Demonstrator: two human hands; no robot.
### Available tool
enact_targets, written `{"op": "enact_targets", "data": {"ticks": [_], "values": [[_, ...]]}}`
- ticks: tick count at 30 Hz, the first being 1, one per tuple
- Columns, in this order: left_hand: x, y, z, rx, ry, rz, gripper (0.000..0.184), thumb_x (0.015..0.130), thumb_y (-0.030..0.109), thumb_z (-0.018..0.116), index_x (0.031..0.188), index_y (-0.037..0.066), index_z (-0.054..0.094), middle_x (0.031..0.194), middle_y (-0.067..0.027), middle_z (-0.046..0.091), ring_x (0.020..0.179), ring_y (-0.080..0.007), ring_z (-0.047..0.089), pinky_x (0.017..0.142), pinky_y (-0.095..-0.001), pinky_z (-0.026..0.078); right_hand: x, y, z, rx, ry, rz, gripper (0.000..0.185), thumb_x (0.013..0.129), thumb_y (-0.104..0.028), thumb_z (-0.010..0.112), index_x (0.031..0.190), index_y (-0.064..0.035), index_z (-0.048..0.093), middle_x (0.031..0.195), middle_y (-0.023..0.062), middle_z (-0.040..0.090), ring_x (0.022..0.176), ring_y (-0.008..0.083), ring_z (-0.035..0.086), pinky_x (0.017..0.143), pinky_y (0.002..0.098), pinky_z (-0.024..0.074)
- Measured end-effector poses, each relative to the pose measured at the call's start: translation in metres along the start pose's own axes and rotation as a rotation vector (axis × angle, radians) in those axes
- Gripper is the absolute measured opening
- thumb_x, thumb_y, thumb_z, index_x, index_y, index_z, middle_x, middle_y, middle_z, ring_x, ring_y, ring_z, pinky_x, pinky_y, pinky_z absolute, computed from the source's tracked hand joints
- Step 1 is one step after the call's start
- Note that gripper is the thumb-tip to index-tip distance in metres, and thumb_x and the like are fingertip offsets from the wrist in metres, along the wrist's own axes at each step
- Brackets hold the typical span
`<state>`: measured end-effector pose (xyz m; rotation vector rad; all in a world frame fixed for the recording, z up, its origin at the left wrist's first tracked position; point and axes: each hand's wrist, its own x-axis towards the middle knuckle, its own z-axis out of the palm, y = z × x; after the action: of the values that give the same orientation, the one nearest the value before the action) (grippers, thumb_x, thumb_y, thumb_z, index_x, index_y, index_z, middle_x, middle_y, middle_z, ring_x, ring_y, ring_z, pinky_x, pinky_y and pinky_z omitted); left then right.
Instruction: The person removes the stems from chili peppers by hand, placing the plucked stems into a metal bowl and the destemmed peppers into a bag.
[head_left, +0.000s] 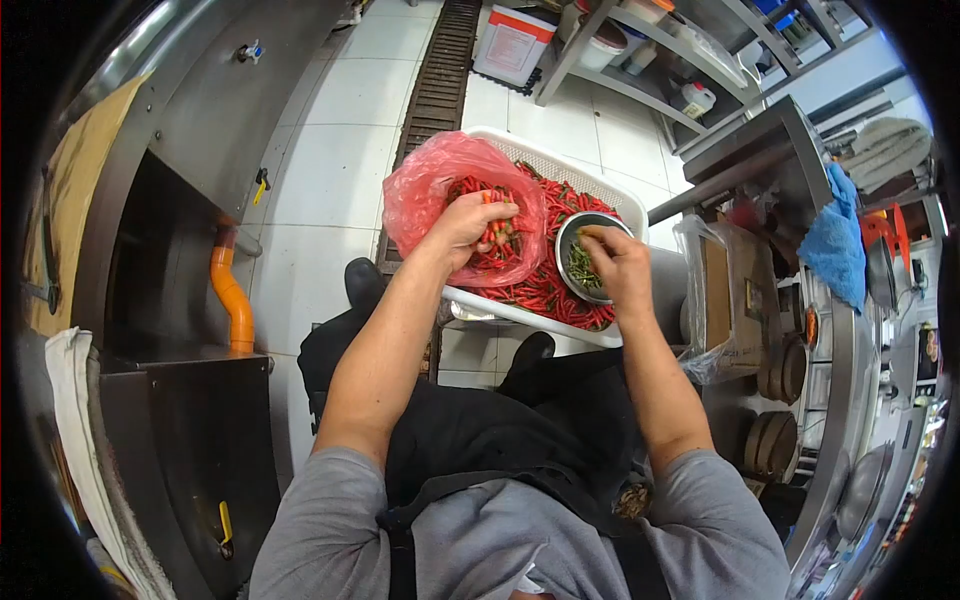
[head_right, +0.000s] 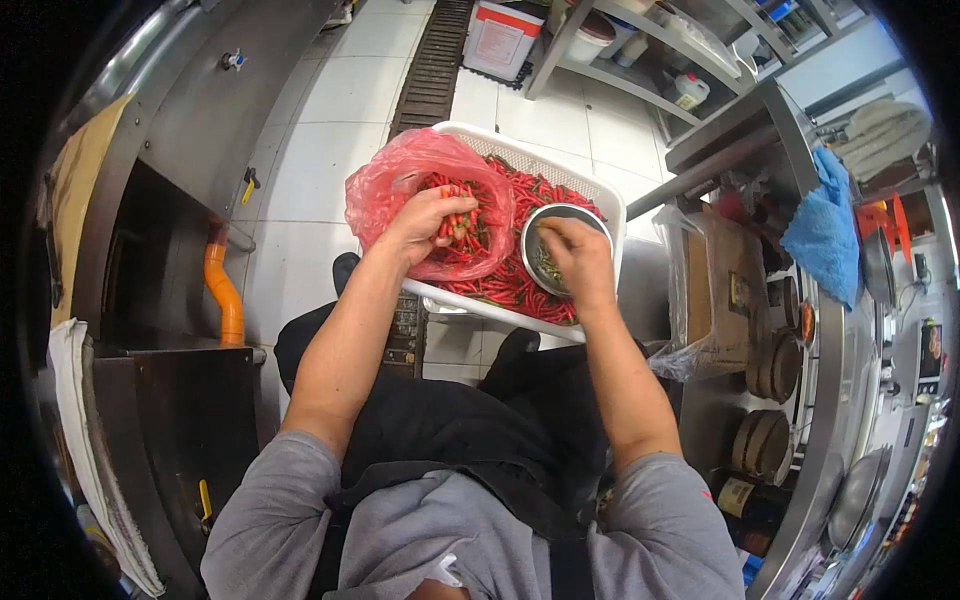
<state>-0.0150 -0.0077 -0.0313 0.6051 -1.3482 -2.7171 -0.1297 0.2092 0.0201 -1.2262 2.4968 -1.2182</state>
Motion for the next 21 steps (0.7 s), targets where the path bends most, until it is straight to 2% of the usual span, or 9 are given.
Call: {"op": "enact_targets", "data": {"ticks": [2,4,5,7,9,11,12,17,21], "values": [[0.0,0.0,-0.001,0.001,0.02,0.02,0.011,0.089,0.017,0.066,0.085,0.01,0.059,0.067,-0.0008,0.06,0.05,-0.0079,0.055,0.036,-0.0181,0.031,-0.005,0.026,-0.018,-0.037,0.028,0.062,0.014,0.084,-0.005,0.067,0.097,-0.0028,0.071,0.092,0.0147,0.069,0.079,0.0296,0.067,0.07,0.0346,0.0524],[0.001,-0.003,0.0,0.015,0.028,0.02,0.011,0.09,0.017,0.066,0.086,0.01,0.058,0.067,-0.0006,0.06,0.05,-0.008,0.055,0.035,-0.0179,0.031,-0.01,0.04,-0.028,-0.389,-0.056,-0.201,0.018,0.083,-0.003,0.066,0.101,-0.0039,0.07,0.102,0.0121,0.069,0.084,0.0295,0.067,0.071,0.0336,0.0527],[0.002,-0.004,0.0,0.016,0.048,0.03,0.01,0.09,0.017,0.065,0.086,0.01,0.058,0.068,-0.0004,0.059,0.051,-0.008,0.055,0.035,-0.0178,0.031,-0.015,0.047,-0.033,-0.381,-0.034,-0.19,0.018,0.083,-0.003,0.066,0.101,-0.0039,0.07,0.102,0.0121,0.069,0.084,0.0295,0.067,0.071,0.0336,0.0527],[-0.001,-0.004,0.001,0.056,0.024,0.021,0.009,0.09,0.016,0.065,0.088,0.01,0.058,0.068,-0.0001,0.059,0.051,-0.0081,0.055,0.035,-0.0177,0.032,-0.021,0.034,-0.049,-0.153,0.078,-0.077,0.023,0.083,-0.001,0.065,0.105,-0.0055,0.069,0.107,0.0104,0.067,0.087,0.0305,0.066,0.072,0.0339,0.0529],[-0.002,-0.007,0.004,0.06,0.049,-0.023,0.008,0.091,0.016,0.063,0.086,0.011,0.058,0.068,0.001,0.059,0.051,-0.0072,0.055,0.035,-0.0185,0.031,-0.034,0.038,-0.058,-0.12,0.205,-0.058,0.023,0.084,-0.001,0.064,0.107,-0.0037,0.068,0.1,0.0107,0.068,0.084,0.0253,0.067,0.07,0.0328,0.0526],[0.004,-0.019,0.002,0.081,0.002,-0.032,0.008,0.091,0.015,0.063,0.087,0.01,0.058,0.067,0.0005,0.059,0.051,-0.0078,0.054,0.035,-0.0184,0.031,-0.058,0.042,-0.066,0.001,0.322,0.062,0.025,0.085,0.0,0.064,0.109,0.0006,0.067,0.093,0.0101,0.067,0.08,0.0134,0.065,0.067,0.0264,0.0498],[0.005,-0.024,0.003,0.056,0.002,-0.051,0.008,0.09,0.015,0.063,0.087,0.01,0.058,0.066,0.0003,0.058,0.051,-0.0081,0.054,0.035,-0.0185,0.03,-0.072,0.059,-0.062,0.053,0.367,0.071,0.024,0.087,0.0,0.064,0.111,0.0035,0.066,0.089,0.0097,0.066,0.073,0.0116,0.063,0.064,0.0253,0.0497],[0.007,-0.006,0.031,0.026,0.005,-0.08,0.01,0.089,0.015,0.065,0.09,0.008,0.058,0.066,-0.0014,0.057,0.051,-0.0096,0.054,0.035,-0.0194,0.031,-0.138,0.089,-0.046,0.223,0.439,0.192,0.024,0.088,-0.003,0.064,0.112,0.001,0.066,0.087,0.0104,0.067,0.068,0.0125,0.064,0.058,0.0261,0.0493],[0.052,0.035,0.055,0.281,0.073,0.026,0.011,0.089,0.017,0.065,0.088,0.01,0.057,0.066,-0.0024,0.058,0.052,-0.0096,0.055,0.036,-0.0206,0.032,-0.135,0.096,-0.045,0.276,0.465,0.209,0.027,0.089,-0.002,0.063,0.116,0.0033,0.065,0.088,0.0094,0.067,0.065,0.0114,0.062,0.057,0.0246,0.0496]]}}
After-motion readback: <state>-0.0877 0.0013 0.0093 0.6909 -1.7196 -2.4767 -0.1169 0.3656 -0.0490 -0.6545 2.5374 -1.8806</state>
